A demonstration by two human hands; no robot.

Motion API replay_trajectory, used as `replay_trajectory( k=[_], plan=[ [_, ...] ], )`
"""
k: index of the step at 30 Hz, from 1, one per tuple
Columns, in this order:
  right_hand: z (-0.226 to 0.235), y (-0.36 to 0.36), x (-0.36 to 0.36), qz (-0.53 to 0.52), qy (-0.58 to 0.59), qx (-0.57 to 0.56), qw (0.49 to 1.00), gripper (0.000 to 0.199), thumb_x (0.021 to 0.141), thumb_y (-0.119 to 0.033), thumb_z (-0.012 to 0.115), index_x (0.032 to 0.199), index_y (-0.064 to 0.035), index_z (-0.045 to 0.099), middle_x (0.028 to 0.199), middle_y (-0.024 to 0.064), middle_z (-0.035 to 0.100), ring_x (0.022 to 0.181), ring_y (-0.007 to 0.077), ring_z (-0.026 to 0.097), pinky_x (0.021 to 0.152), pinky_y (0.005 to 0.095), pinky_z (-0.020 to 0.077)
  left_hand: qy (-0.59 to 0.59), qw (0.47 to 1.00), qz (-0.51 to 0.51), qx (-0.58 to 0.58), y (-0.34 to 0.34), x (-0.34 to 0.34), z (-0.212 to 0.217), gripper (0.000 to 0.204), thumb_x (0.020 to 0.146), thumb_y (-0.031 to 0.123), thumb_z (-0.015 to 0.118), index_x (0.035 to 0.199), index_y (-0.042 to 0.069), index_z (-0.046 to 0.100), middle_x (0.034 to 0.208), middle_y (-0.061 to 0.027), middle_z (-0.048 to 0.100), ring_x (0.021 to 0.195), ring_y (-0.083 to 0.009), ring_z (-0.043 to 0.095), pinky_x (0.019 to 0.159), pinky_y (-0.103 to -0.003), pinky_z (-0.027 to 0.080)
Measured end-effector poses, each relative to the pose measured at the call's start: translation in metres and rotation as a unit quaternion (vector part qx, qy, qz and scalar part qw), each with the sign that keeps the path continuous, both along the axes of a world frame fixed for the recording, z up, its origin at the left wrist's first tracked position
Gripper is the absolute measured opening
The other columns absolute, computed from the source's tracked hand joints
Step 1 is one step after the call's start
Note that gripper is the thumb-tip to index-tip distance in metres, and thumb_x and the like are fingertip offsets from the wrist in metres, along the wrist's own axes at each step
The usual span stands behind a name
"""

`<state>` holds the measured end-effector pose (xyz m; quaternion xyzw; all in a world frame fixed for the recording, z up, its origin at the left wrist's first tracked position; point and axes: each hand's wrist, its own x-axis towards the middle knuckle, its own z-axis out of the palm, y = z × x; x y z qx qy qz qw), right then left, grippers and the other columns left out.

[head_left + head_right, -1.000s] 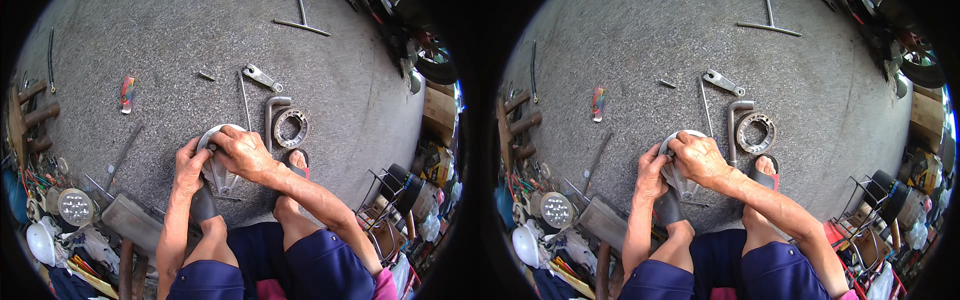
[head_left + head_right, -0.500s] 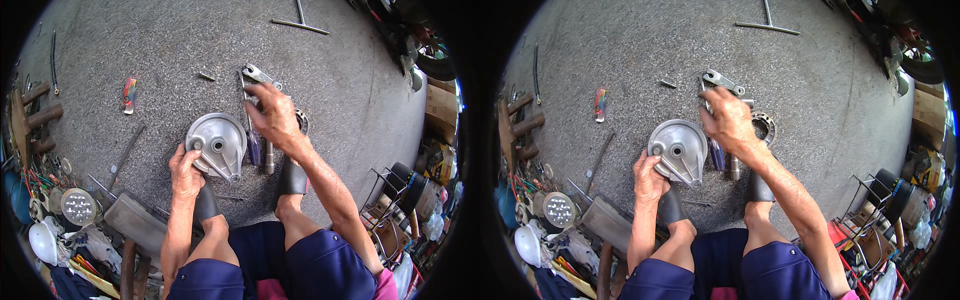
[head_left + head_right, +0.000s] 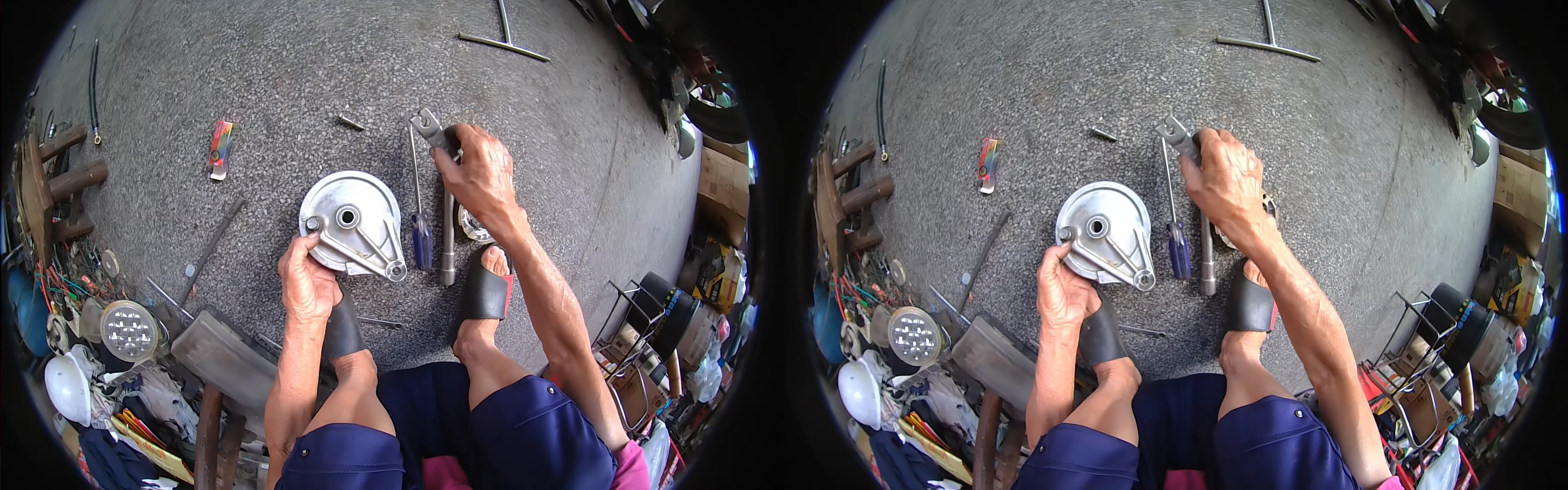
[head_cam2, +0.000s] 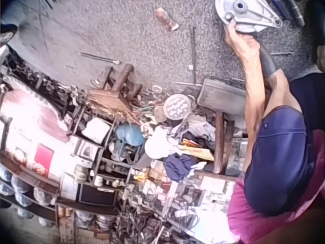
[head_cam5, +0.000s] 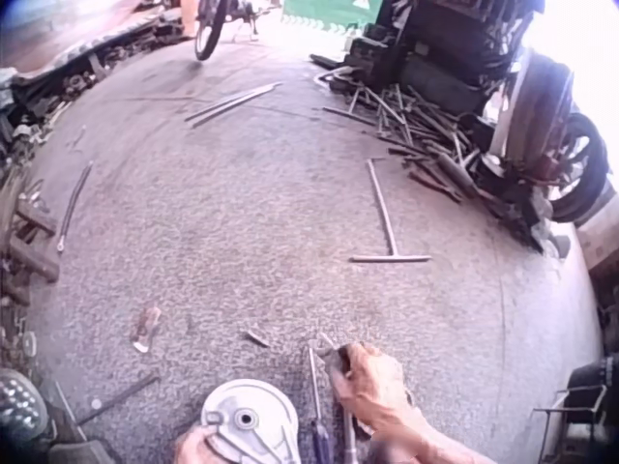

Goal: The person assembles a circular mechanical component, likely a clutch or brake assembly, using a screwdriver and wrench. They insert a metal bracket into the housing, secure it with a bolt, and then fit a circular ring into the assembly.

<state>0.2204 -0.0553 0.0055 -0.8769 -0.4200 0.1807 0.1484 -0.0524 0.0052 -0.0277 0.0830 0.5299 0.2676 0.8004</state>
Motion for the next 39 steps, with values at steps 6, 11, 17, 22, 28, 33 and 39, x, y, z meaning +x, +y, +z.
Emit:
replay_trajectory(
  k=[6, 11, 17, 22, 28, 33, 39],
  plan=[
    [0.059, 0.005, -0.062, 0.011, 0.244, 0.015, 0.97, 0.035, 0.083, -0.029, 0.075, 0.098, 0.003, 0.07, 0.073, 0.0165, 0.07, 0.059, 0.0257, 0.07, 0.056, 0.037, 0.0555, -0.01, 0.999, -0.017, -0.037, 0.002, 0.0, 0.002, 0.035, 0.094, 0.023, 0.055, 0.12, -0.001, 0.059, 0.12, -0.0123, 0.066, 0.113, -0.0245, 0.063, 0.103, -0.04, 0.047],
    [0.046, 0.007, -0.11, 0.094, 0.286, 0.046, 0.953, 0.03, 0.083, -0.025, 0.073, 0.089, 0.0024, 0.064, 0.071, 0.0208, 0.068, 0.062, 0.036, 0.069, 0.056, 0.0425, 0.0545, -0.022, 0.998, -0.018, -0.064, 0.004, -0.002, 0.008, 0.034, 0.096, 0.025, 0.053, 0.118, 0.001, 0.06, 0.114, -0.0098, 0.067, 0.109, -0.0234, 0.063, 0.099, -0.039, 0.048],
    [0.039, 0.01, -0.125, 0.137, 0.276, 0.028, 0.951, 0.033, 0.086, -0.026, 0.073, 0.087, 0.0023, 0.056, 0.072, 0.0238, 0.067, 0.065, 0.0412, 0.068, 0.057, 0.0476, 0.0546, -0.023, 0.998, -0.001, -0.063, 0.0, -0.009, -0.001, 0.033, 0.097, 0.025, 0.052, 0.118, 0.002, 0.062, 0.118, -0.0095, 0.066, 0.112, -0.0233, 0.061, 0.1, -0.039, 0.048],
    [0.036, 0.004, -0.13, 0.135, 0.275, 0.031, 0.951, 0.033, 0.087, -0.026, 0.073, 0.089, 0.0023, 0.056, 0.069, 0.0233, 0.066, 0.064, 0.0413, 0.068, 0.057, 0.0471, 0.0545, -0.06, 0.996, 0.01, -0.065, -0.004, -0.012, 0.005, 0.03, 0.096, 0.023, 0.053, 0.117, 0.002, 0.062, 0.118, -0.0091, 0.066, 0.112, -0.0227, 0.061, 0.102, -0.038, 0.047],
    [0.041, 0.003, -0.132, 0.117, 0.295, 0.013, 0.948, 0.033, 0.087, -0.025, 0.074, 0.09, 0.0026, 0.056, 0.065, 0.0229, 0.064, 0.064, 0.0414, 0.068, 0.056, 0.0468, 0.0542, -0.052, 0.998, 0.011, -0.037, -0.008, -0.012, 0.008, 0.029, 0.094, 0.018, 0.054, 0.117, 0.002, 0.062, 0.117, -0.0086, 0.066, 0.113, -0.0206, 0.06, 0.103, -0.036, 0.046],
    [0.053, 0.0, -0.128, 0.065, 0.351, -0.006, 0.934, 0.039, 0.086, -0.026, 0.076, 0.099, 0.006, 0.058, 0.066, 0.0223, 0.065, 0.062, 0.0369, 0.069, 0.056, 0.0428, 0.0542, -0.026, 0.999, -0.037, 0.014, -0.007, -0.004, 0.023, 0.03, 0.091, 0.013, 0.053, 0.118, 0.001, 0.06, 0.113, -0.0082, 0.065, 0.109, -0.0196, 0.06, 0.1, -0.035, 0.047],
    [0.053, -0.005, -0.109, -0.083, 0.551, -0.066, 0.828, 0.05, 0.081, -0.022, 0.083, 0.112, 0.0116, 0.061, 0.075, 0.0172, 0.072, 0.065, 0.0176, 0.07, 0.056, 0.0316, 0.0539, 0.016, 0.994, -0.097, 0.051, -0.001, 0.009, 0.04, 0.032, 0.09, 0.012, 0.053, 0.119, 0.0, 0.056, 0.105, -0.0082, 0.064, 0.095, -0.0177, 0.064, 0.084, -0.032, 0.054]
  ],
)
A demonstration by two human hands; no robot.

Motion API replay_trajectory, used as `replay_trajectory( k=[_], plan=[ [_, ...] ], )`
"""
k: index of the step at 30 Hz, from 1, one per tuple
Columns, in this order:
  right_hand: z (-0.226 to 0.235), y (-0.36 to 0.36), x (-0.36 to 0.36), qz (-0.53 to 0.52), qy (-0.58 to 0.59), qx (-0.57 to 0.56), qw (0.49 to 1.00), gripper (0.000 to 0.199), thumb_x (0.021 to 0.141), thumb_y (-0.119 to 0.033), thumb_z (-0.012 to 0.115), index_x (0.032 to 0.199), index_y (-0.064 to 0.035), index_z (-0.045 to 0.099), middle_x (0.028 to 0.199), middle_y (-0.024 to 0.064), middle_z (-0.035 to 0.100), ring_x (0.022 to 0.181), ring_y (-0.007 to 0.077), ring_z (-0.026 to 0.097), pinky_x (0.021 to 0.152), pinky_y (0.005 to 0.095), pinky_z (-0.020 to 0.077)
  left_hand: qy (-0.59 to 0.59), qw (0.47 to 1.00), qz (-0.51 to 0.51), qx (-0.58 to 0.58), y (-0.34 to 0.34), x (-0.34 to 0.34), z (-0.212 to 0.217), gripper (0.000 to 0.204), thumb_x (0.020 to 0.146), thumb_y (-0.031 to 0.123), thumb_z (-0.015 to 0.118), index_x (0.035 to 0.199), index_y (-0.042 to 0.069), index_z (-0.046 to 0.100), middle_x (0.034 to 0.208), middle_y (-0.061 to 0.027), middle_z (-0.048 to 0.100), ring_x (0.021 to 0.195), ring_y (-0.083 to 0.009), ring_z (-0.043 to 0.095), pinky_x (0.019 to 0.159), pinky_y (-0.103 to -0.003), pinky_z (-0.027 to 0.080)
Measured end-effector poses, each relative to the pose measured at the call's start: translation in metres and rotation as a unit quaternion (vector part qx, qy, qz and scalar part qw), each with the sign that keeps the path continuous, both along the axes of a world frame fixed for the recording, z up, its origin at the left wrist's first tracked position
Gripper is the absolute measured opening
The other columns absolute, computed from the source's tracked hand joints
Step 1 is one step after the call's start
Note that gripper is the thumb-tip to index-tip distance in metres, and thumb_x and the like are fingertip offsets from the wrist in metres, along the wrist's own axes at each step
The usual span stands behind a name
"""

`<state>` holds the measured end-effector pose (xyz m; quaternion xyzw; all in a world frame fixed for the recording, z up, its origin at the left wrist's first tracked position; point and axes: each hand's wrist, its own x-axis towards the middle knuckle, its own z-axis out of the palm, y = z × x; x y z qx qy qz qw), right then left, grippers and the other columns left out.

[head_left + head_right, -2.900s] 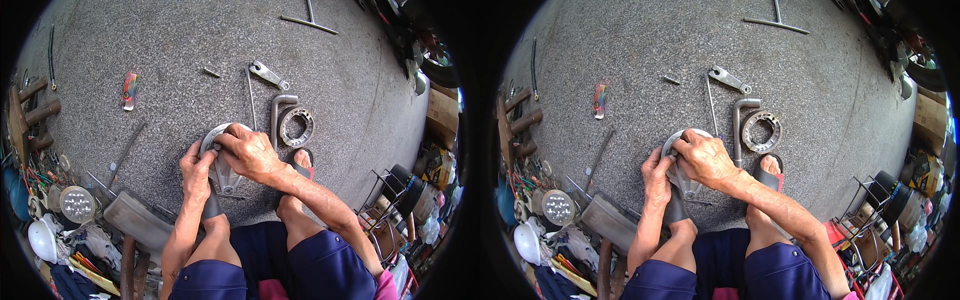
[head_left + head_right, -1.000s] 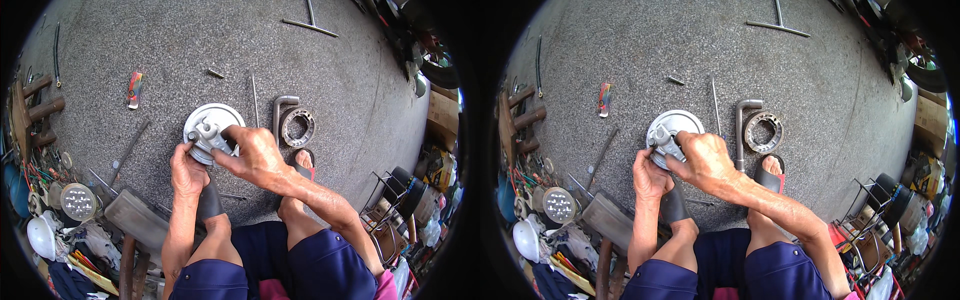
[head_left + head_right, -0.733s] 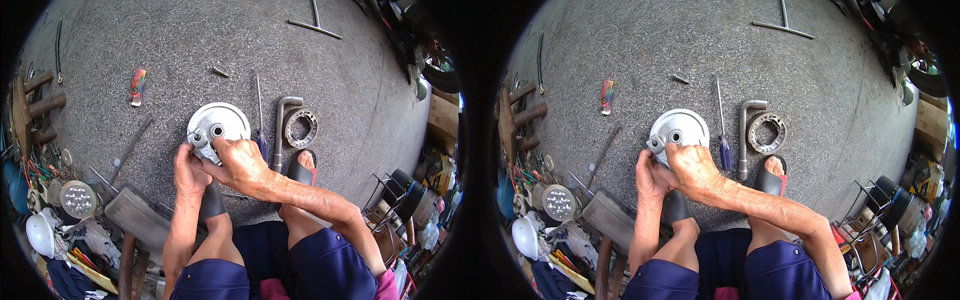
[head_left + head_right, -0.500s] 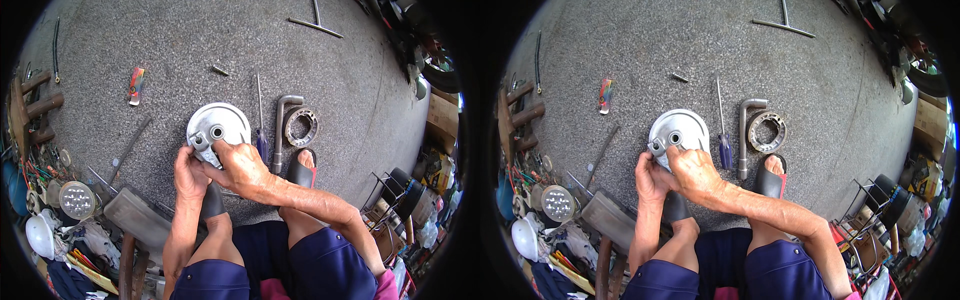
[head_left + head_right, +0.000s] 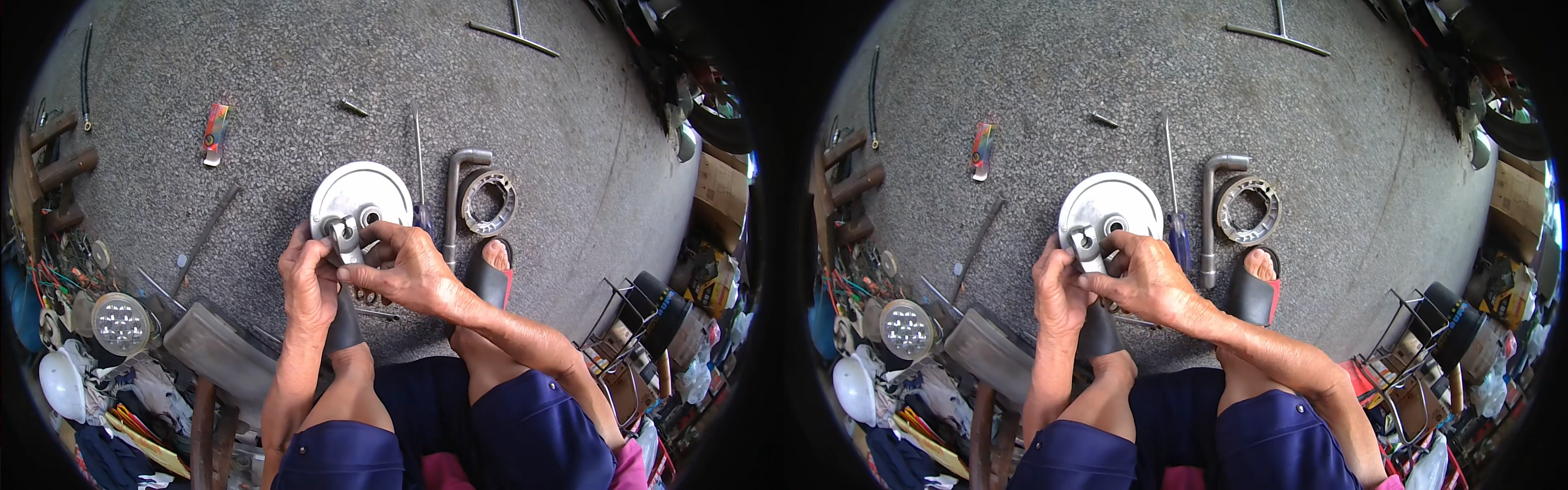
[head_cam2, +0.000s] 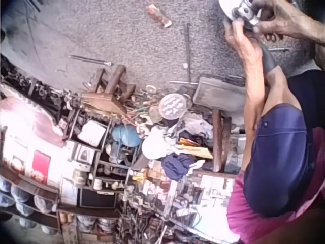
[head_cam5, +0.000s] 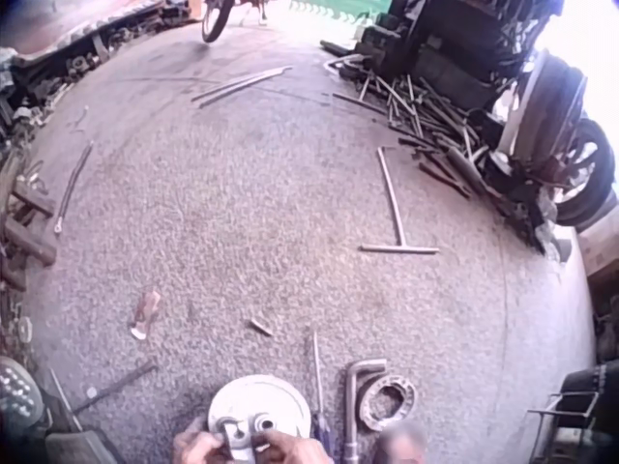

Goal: The person assembles a circular mechanical component, likely a clutch or brake assembly, using a screwdriver and wrench. They insert a metal bracket into the housing, secure it with a bolt, and then fit a circular ring into the assembly.

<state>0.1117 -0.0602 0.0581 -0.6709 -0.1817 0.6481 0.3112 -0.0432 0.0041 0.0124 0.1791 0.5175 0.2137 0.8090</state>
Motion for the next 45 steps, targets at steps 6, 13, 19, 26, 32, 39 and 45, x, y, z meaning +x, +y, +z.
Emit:
replay_trajectory(
  k=[6, 13, 19, 26, 32, 39, 45],
  plan=[
    [-0.006, -0.014, 0.006, -0.073, 0.154, -0.012, 0.985, 0.033, 0.087, -0.017, 0.08, 0.106, 0.0064, 0.065, 0.072, 0.0067, 0.068, 0.059, 0.0077, 0.062, 0.047, 0.0234, 0.0457, 0.016, 0.999, -0.03, 0.043, -0.004, 0.008, 0.01, 0.035, 0.089, 0.006, 0.055, 0.122, -0.003, 0.057, 0.101, -0.0076, 0.065, 0.086, -0.0129, 0.064, 0.076, -0.025, 0.054],
    [-0.01, -0.045, 0.009, -0.147, 0.206, -0.001, 0.967, 0.021, 0.088, -0.013, 0.079, 0.098, 0.0007, 0.066, 0.076, 0.0062, 0.07, 0.061, 0.0099, 0.066, 0.049, 0.0235, 0.0496, 0.042, 0.981, -0.083, 0.169, -0.023, 0.02, 0.017, 0.054, 0.086, -0.002, 0.061, 0.137, -0.012, 0.045, 0.115, -0.0164, 0.066, 0.104, -0.0161, 0.062, 0.092, -0.028, 0.051],
    [-0.007, -0.053, 0.01, -0.144, 0.244, 0.022, 0.959, 0.022, 0.098, -0.019, 0.068, 0.107, 0.001, 0.067, 0.082, 0.0065, 0.069, 0.063, 0.011, 0.066, 0.054, 0.0247, 0.0534, 0.051, 0.971, -0.122, 0.199, -0.024, 0.018, 0.021, 0.053, 0.087, -0.004, 0.06, 0.137, -0.012, 0.044, 0.118, -0.0177, 0.065, 0.102, -0.0158, 0.064, 0.091, -0.028, 0.052],
    [0.0, -0.033, 0.003, -0.122, 0.23, 0.001, 0.965, 0.027, 0.098, -0.022, 0.067, 0.107, 0.0039, 0.067, 0.08, 0.0065, 0.068, 0.059, 0.0122, 0.066, 0.049, 0.0244, 0.0523, 0.028, 0.987, -0.079, 0.139, -0.014, 0.003, 0.007, 0.047, 0.087, 0.002, 0.059, 0.132, -0.008, 0.053, 0.111, -0.0122, 0.066, 0.097, -0.0138, 0.063, 0.087, -0.027, 0.051],
    [-0.015, -0.004, -0.017, -0.104, 0.184, 0.009, 0.977, 0.033, 0.099, -0.023, 0.062, 0.102, 0.0103, 0.066, 0.072, 0.011, 0.068, 0.052, 0.0142, 0.067, 0.043, 0.0249, 0.0516, -0.023, 1.0, 0.006, 0.016, -0.006, -0.01, -0.009, 0.031, 0.094, 0.015, 0.05, 0.122, 0.003, 0.058, 0.104, -0.0074, 0.066, 0.091, -0.0167, 0.065, 0.08, -0.032, 0.055],
    [-0.028, 0.014, -0.025, -0.062, 0.149, 0.004, 0.987, 0.035, 0.101, -0.022, 0.058, 0.103, 0.0122, 0.064, 0.069, 0.0131, 0.068, 0.052, 0.0164, 0.068, 0.042, 0.0269, 0.0533, -0.06, 0.997, 0.021, -0.052, -0.002, -0.03, -0.034, 0.026, 0.098, 0.018, 0.051, 0.119, 0.004, 0.059, 0.106, -0.0048, 0.065, 0.098, -0.0131, 0.062, 0.086, -0.03, 0.052],
    [-0.029, 0.013, -0.028, -0.08, 0.163, -0.009, 0.983, 0.034, 0.1, -0.022, 0.058, 0.103, 0.0113, 0.064, 0.071, 0.0129, 0.068, 0.051, 0.0163, 0.067, 0.042, 0.0263, 0.052, -0.051, 0.996, -0.055, -0.049, 0.011, -0.034, -0.025, 0.033, 0.1, 0.021, 0.051, 0.126, 0.001, 0.054, 0.104, -0.013, 0.065, 0.079, -0.0227, 0.067, 0.063, -0.037, 0.059]
  ],
)
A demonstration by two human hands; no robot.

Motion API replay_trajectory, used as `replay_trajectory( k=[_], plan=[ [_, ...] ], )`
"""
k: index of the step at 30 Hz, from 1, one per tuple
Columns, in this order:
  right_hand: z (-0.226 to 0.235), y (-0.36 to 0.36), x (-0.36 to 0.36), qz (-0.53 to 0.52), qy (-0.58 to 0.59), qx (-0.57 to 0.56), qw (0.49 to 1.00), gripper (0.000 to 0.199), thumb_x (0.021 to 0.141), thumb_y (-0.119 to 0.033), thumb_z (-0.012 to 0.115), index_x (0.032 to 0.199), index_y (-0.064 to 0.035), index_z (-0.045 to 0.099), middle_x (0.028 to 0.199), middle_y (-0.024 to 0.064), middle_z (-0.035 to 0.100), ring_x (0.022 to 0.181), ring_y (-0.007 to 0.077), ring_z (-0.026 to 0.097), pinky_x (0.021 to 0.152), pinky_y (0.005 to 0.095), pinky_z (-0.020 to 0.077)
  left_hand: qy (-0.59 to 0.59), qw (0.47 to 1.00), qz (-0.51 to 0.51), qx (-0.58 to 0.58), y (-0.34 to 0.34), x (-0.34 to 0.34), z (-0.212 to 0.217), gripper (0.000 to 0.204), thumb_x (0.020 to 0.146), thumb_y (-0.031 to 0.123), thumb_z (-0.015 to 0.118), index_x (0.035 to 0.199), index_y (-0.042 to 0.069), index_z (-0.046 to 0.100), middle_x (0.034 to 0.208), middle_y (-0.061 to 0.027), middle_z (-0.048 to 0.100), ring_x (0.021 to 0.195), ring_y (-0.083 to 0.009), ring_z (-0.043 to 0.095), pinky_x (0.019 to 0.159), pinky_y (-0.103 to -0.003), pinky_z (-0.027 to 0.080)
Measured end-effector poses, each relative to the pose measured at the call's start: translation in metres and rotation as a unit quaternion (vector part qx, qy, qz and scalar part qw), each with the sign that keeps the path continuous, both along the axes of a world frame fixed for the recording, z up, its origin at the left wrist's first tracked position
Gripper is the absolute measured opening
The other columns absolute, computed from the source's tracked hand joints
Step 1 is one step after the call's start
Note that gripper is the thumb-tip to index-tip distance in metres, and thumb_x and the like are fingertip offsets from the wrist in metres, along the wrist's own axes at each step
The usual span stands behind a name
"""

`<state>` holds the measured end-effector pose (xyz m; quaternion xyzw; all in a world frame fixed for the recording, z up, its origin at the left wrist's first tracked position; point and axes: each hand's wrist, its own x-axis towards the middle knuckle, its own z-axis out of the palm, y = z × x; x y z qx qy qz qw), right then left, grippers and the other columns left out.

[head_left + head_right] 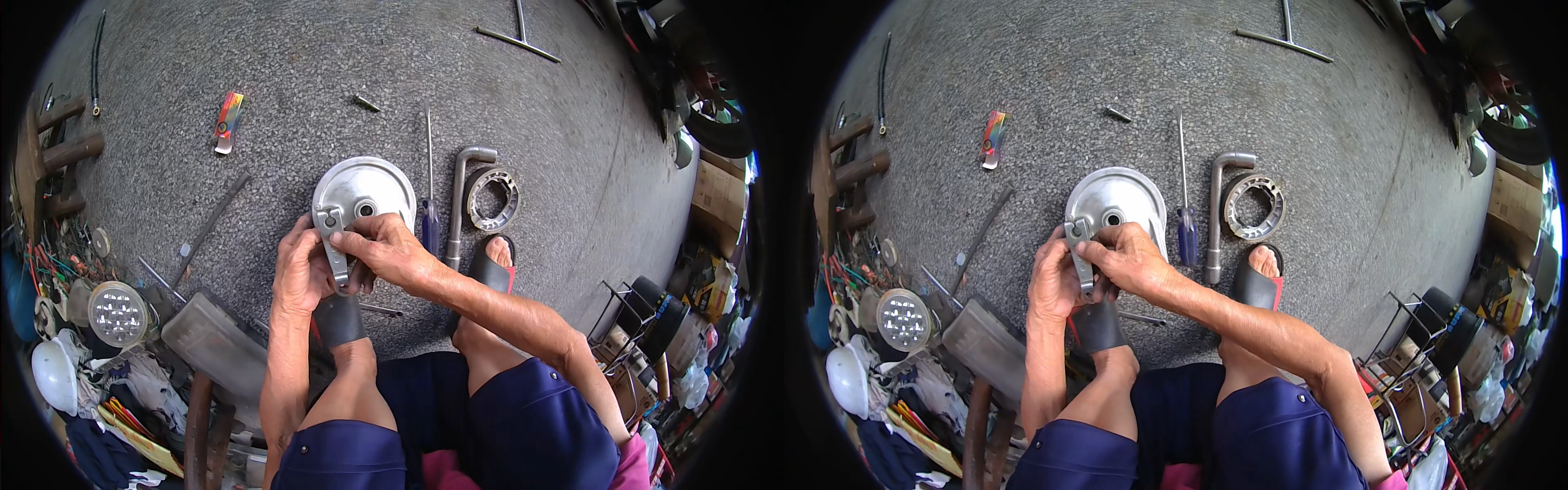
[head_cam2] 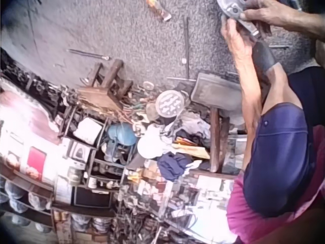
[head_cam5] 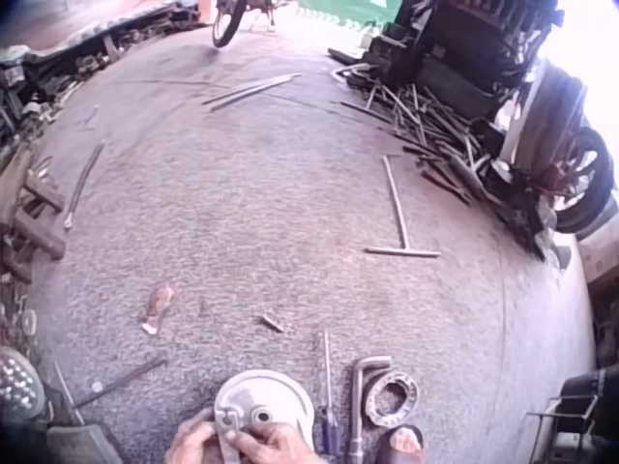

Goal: The person assembles a circular mechanical component, likely a clutch or brake assembly, using a screwdriver and wrench. They insert a metal bracket into the housing, secure it with a bolt, and then fit a circular ring into the assembly.

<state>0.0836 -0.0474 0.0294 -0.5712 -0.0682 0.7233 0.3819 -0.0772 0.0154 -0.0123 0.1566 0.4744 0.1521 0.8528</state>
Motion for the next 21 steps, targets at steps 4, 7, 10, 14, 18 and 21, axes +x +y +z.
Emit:
replay_trajectory(
  k=[4, 7, 10, 14, 18, 21],
  plan=[
    [0.003, -0.006, -0.004, -0.003, 0.008, -0.006, 1.0, 0.034, 0.1, -0.022, 0.058, 0.099, 0.0114, 0.063, 0.071, 0.0131, 0.068, 0.052, 0.0164, 0.067, 0.043, 0.0264, 0.0521, -0.001, 0.999, -0.032, 0.024, 0.003, -0.004, 0.003, 0.031, 0.099, 0.015, 0.051, 0.127, 0.0, 0.053, 0.108, -0.0136, 0.066, 0.093, -0.0219, 0.068, 0.078, -0.036, 0.059],
    [0.003, -0.011, -0.007, 0.003, 0.004, -0.003, 1.0, 0.033, 0.1, -0.022, 0.057, 0.098, 0.0106, 0.064, 0.072, 0.0133, 0.069, 0.053, 0.0162, 0.067, 0.044, 0.0261, 0.0523, -0.02, 0.998, -0.047, 0.031, 0.003, -0.007, 0.002, 0.031, 0.099, 0.011, 0.051, 0.128, 0.0, 0.054, 0.111, -0.0127, 0.066, 0.097, -0.0208, 0.067, 0.082, -0.035, 0.058],
    [0.002, -0.014, -0.009, 0.009, -0.007, 0.007, 1.0, 0.032, 0.1, -0.022, 0.057, 0.099, 0.0099, 0.064, 0.072, 0.0129, 0.069, 0.054, 0.0168, 0.068, 0.045, 0.0272, 0.0529, -0.024, 0.997, -0.066, 0.046, 0.004, -0.008, 0.003, 0.032, 0.099, 0.01, 0.052, 0.129, 0.0, 0.055, 0.112, -0.0116, 0.066, 0.098, -0.0189, 0.067, 0.083, -0.033, 0.057],
    [0.003, -0.014, -0.01, 0.038, -0.033, 0.002, 0.999, 0.032, 0.101, -0.021, 0.057, 0.1, 0.0098, 0.064, 0.074, 0.0128, 0.069, 0.055, 0.0169, 0.069, 0.047, 0.0282, 0.054, 0.012, 0.993, -0.092, 0.069, 0.007, -0.005, 0.006, 0.032, 0.098, 0.004, 0.054, 0.129, -0.001, 0.056, 0.108, -0.0081, 0.068, 0.094, -0.013, 0.066, 0.078, -0.027, 0.056],
    [0.006, -0.016, -0.014, 0.074, -0.072, 0.002, 0.995, 0.031, 0.102, -0.022, 0.057, 0.104, 0.0089, 0.064, 0.078, 0.0117, 0.069, 0.059, 0.0157, 0.069, 0.05, 0.0288, 0.0543, 0.091, 0.971, -0.18, 0.128, 0.017, -0.002, 0.023, 0.035, 0.095, 0.003, 0.06, 0.13, -0.002, 0.058, 0.108, -0.0082, 0.069, 0.094, -0.0107, 0.066, 0.079, -0.026, 0.055],
    [0.01, -0.017, -0.018, 0.084, -0.059, -0.001, 0.995, 0.028, 0.102, -0.021, 0.056, 0.106, 0.0058, 0.063, 0.077, 0.0099, 0.068, 0.061, 0.014, 0.069, 0.054, 0.0297, 0.0535, 0.086, 0.972, -0.17, 0.141, 0.014, -0.011, 0.013, 0.038, 0.093, 0.002, 0.065, 0.13, -0.003, 0.058, 0.112, -0.009, 0.069, 0.097, -0.0119, 0.067, 0.083, -0.026, 0.055]
  ],
)
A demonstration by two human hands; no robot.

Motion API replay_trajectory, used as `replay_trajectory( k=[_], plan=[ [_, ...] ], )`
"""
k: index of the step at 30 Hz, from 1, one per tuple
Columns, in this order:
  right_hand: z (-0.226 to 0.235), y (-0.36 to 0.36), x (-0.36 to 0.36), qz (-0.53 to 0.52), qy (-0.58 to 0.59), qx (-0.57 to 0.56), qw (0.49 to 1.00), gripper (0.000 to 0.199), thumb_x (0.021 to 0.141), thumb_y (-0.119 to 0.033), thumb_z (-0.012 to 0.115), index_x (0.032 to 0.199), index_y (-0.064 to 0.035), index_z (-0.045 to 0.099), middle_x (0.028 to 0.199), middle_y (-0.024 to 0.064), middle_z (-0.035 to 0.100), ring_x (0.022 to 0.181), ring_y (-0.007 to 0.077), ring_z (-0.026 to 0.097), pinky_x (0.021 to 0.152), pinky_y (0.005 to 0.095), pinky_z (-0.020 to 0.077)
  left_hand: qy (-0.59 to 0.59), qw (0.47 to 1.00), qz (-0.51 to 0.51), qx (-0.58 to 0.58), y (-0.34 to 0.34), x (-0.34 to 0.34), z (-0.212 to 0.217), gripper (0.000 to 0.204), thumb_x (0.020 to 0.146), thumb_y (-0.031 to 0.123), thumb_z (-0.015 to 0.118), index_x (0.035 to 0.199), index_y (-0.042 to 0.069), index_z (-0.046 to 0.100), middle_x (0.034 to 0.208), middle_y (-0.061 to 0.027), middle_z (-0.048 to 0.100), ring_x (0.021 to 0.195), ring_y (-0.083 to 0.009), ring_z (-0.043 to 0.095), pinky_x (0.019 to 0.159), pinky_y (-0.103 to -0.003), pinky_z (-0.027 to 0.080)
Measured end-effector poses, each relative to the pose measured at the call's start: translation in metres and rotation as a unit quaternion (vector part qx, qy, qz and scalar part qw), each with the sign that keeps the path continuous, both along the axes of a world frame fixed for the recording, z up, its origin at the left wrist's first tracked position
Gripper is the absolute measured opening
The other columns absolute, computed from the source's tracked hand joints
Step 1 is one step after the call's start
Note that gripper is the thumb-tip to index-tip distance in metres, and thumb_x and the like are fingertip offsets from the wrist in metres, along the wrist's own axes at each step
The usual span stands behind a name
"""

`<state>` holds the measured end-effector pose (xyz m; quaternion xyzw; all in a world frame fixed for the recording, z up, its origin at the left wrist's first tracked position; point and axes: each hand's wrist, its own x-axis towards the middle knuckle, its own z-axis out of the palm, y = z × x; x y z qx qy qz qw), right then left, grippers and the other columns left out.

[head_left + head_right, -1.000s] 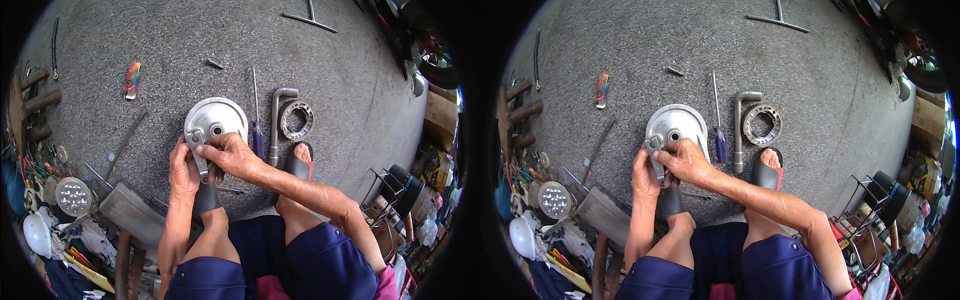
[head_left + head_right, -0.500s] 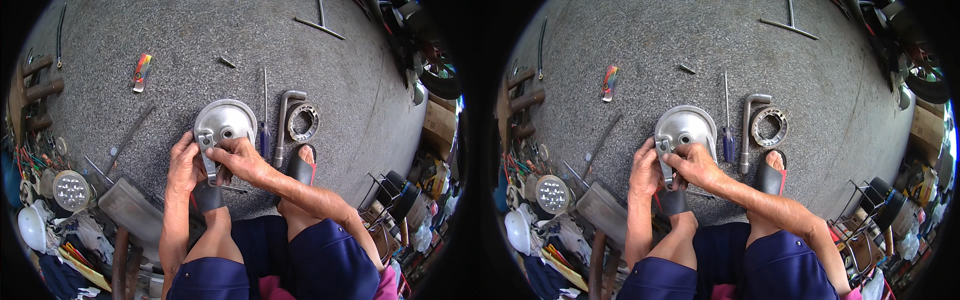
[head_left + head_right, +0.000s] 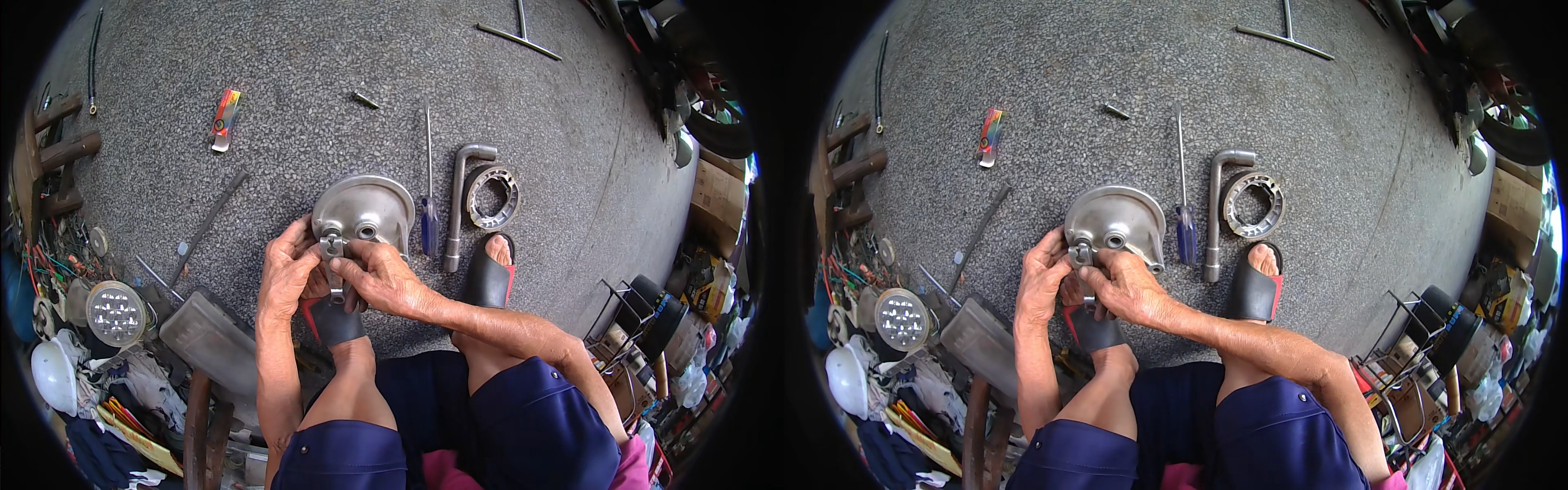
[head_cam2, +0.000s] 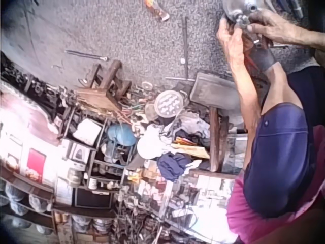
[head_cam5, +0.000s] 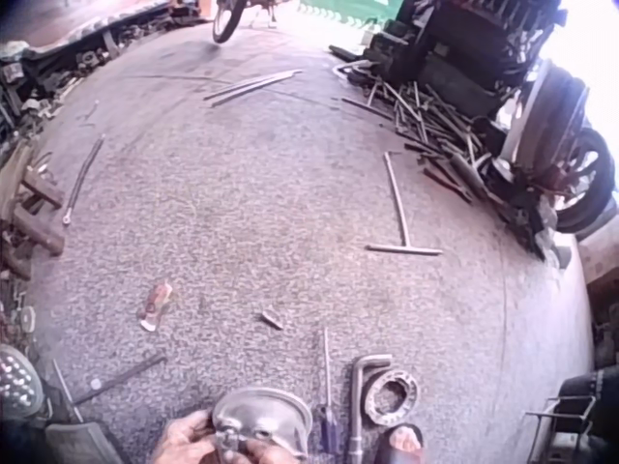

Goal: The person assembles a circular mechanical component, likely a clutch or brake assembly, using a screwdriver and wrench. They insert a metal bracket into the housing, secure it with a bolt, and then fit a circular ring into the assembly.

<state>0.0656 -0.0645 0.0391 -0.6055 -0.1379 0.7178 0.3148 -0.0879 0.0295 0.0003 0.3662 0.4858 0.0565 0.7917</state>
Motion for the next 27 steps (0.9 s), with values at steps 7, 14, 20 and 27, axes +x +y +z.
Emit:
replay_trajectory(
  k=[7, 14, 20, 27],
  plan=[
    [-0.009, -0.006, -0.003, 0.002, -0.02, 0.057, 0.998, 0.023, 0.101, -0.015, 0.053, 0.102, 0.0066, 0.06, 0.077, 0.0126, 0.069, 0.056, 0.0179, 0.069, 0.053, 0.0338, 0.0552, -0.011, 0.998, 0.055, 0.038, -0.017, -0.01, -0.013, 0.043, 0.09, 0.002, 0.07, 0.13, -0.008, 0.056, 0.115, -0.0122, 0.069, 0.101, -0.0144, 0.067, 0.087, -0.028, 0.055],
    [-0.012, -0.005, -0.002, -0.008, -0.003, 0.066, 0.998, 0.023, 0.101, -0.015, 0.053, 0.102, 0.0074, 0.057, 0.076, 0.0139, 0.068, 0.056, 0.0197, 0.069, 0.051, 0.0337, 0.0556, 0.08, 0.971, 0.094, 0.202, -0.026, -0.009, 0.004, 0.033, 0.091, 0.002, 0.068, 0.122, -0.007, 0.061, 0.107, -0.0135, 0.069, 0.092, -0.0155, 0.067, 0.082, -0.029, 0.055],
    [-0.019, -0.011, 0.001, -0.021, 0.025, 0.052, 0.998, 0.027, 0.101, -0.017, 0.055, 0.106, 0.0088, 0.061, 0.081, 0.0128, 0.068, 0.057, 0.0182, 0.068, 0.05, 0.0305, 0.0545, 0.037, 0.969, 0.055, 0.236, -0.044, 0.003, 0.017, 0.027, 0.096, 0.011, 0.067, 0.12, -0.001, 0.064, 0.096, -0.0045, 0.07, 0.075, -0.0065, 0.063, 0.061, -0.021, 0.051],
    [-0.023, -0.011, -0.003, 0.004, -0.063, 0.106, 0.992, 0.03, 0.1, -0.019, 0.056, 0.1, 0.0105, 0.063, 0.078, 0.0164, 0.071, 0.057, 0.0197, 0.069, 0.052, 0.0337, 0.0552, 0.072, 0.967, 0.035, 0.24, -0.043, 0.001, 0.023, 0.026, 0.096, 0.009, 0.066, 0.121, 0.0, 0.067, 0.094, -0.003, 0.069, 0.077, -0.0058, 0.062, 0.059, -0.02, 0.049]
  ],
)
